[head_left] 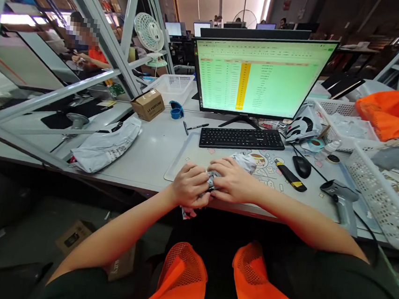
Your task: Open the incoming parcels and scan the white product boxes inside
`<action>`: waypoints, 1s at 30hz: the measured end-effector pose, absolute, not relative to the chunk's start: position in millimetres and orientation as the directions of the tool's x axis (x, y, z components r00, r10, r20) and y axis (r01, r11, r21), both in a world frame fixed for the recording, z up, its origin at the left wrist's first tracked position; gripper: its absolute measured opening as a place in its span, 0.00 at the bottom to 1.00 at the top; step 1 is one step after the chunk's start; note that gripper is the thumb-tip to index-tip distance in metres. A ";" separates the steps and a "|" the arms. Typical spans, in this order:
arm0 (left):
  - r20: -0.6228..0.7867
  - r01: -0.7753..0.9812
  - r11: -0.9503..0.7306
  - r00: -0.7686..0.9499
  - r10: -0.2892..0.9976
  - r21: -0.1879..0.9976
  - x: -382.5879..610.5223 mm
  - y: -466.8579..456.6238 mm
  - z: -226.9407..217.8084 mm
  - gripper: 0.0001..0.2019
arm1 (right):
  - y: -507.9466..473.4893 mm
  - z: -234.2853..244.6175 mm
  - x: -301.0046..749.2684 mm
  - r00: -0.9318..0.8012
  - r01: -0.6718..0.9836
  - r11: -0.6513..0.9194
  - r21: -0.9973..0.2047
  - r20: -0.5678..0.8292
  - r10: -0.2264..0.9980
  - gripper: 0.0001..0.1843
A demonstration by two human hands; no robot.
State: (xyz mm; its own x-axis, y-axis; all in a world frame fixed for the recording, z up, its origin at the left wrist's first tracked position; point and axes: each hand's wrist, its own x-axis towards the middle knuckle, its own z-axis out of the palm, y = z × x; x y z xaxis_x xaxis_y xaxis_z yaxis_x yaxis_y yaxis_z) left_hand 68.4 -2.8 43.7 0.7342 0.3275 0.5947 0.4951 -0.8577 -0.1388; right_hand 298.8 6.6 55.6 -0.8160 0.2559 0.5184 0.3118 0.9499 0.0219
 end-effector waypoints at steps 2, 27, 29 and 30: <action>0.524 0.413 -0.889 0.811 0.261 -0.197 61.5 -12.0 53.5 0.12 | 0.1 55.8 306.4 -0.841 0.244 0.970 0.015 0.501 0.204 0.13; 0.041 0.650 -0.741 0.747 0.664 0.171 118.8 23.6 93.3 0.09 | -27.5 14.0 345.8 -0.669 0.456 0.883 0.111 0.697 0.258 0.11; -0.007 0.619 -0.779 0.783 0.622 0.103 122.1 25.1 97.6 0.06 | -28.6 11.9 345.3 -0.666 0.457 0.883 0.106 0.699 0.261 0.10; -0.028 0.606 -0.792 0.795 0.606 0.075 123.4 26.1 99.0 0.04 | -29.1 10.9 345.2 -0.664 0.455 0.885 0.099 0.700 0.262 0.09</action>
